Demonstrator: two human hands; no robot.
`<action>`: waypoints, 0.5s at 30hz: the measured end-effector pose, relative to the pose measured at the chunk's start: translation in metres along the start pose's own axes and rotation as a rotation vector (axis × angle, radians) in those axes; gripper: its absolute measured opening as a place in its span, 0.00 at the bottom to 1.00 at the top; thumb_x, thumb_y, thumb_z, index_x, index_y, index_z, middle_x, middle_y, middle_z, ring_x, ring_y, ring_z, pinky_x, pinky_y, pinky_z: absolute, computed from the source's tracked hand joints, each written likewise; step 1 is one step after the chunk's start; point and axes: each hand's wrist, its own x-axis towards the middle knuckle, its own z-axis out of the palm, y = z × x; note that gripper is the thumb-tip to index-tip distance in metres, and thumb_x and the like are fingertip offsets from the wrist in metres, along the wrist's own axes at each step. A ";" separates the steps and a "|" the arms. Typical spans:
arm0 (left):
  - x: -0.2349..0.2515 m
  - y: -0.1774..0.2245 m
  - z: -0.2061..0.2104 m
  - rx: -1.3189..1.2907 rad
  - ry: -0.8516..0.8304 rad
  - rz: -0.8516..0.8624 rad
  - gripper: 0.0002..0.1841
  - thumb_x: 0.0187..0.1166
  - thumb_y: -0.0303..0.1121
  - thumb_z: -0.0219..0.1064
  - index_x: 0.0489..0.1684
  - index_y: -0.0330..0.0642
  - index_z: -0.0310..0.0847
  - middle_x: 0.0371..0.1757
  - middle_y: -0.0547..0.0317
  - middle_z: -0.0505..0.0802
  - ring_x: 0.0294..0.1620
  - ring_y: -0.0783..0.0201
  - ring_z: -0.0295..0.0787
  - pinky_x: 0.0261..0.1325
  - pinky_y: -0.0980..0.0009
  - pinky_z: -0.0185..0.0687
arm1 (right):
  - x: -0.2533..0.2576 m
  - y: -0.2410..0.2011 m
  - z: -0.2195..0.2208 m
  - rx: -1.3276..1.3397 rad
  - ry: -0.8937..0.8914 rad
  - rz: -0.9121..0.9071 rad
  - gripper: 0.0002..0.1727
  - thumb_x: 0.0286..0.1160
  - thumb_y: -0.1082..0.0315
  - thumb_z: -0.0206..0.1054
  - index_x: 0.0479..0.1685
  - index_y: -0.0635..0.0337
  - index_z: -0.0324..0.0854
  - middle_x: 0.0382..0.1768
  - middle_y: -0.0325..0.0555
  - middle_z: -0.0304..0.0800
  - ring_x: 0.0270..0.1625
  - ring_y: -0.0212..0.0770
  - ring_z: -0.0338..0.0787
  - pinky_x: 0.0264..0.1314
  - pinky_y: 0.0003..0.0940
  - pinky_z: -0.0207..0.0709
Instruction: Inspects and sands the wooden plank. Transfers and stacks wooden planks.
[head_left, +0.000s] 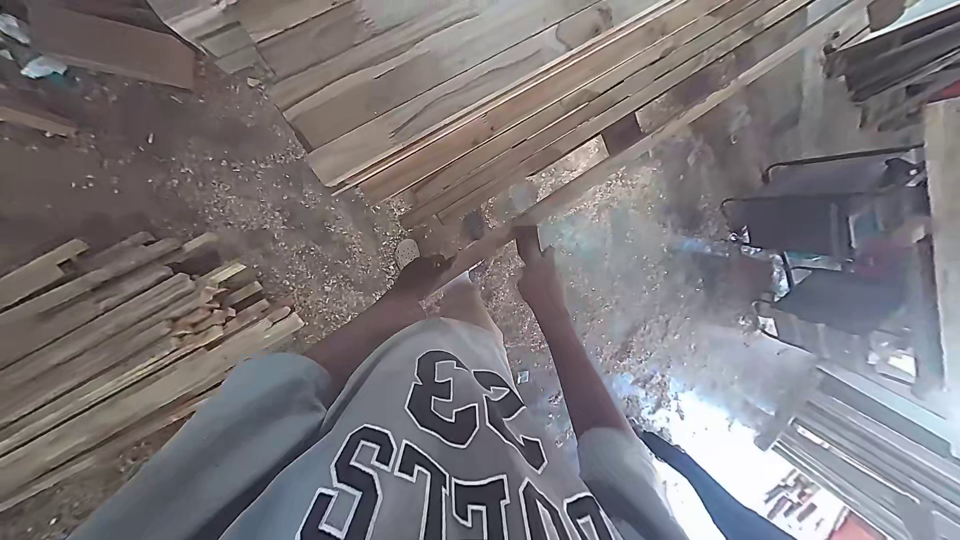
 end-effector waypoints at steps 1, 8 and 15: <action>0.004 -0.003 0.003 -0.029 -0.044 0.012 0.38 0.88 0.67 0.43 0.65 0.41 0.84 0.54 0.38 0.92 0.58 0.41 0.91 0.64 0.36 0.81 | -0.005 0.001 -0.011 -0.027 -0.042 0.010 0.31 0.76 0.67 0.65 0.83 0.46 0.72 0.77 0.66 0.73 0.60 0.63 0.90 0.61 0.60 0.84; 0.016 -0.014 0.001 -0.381 -0.375 0.035 0.33 0.81 0.60 0.67 0.74 0.44 0.75 0.44 0.53 0.93 0.36 0.62 0.92 0.42 0.63 0.91 | 0.004 -0.020 -0.034 0.042 -0.065 -0.005 0.28 0.74 0.65 0.68 0.75 0.58 0.73 0.67 0.69 0.80 0.61 0.66 0.89 0.58 0.64 0.84; -0.023 0.017 -0.004 0.276 0.018 0.016 0.47 0.76 0.73 0.60 0.81 0.39 0.67 0.60 0.35 0.90 0.62 0.34 0.89 0.62 0.32 0.80 | -0.008 0.005 -0.043 0.044 -0.061 -0.037 0.27 0.80 0.63 0.62 0.79 0.58 0.74 0.64 0.66 0.84 0.66 0.63 0.87 0.66 0.61 0.80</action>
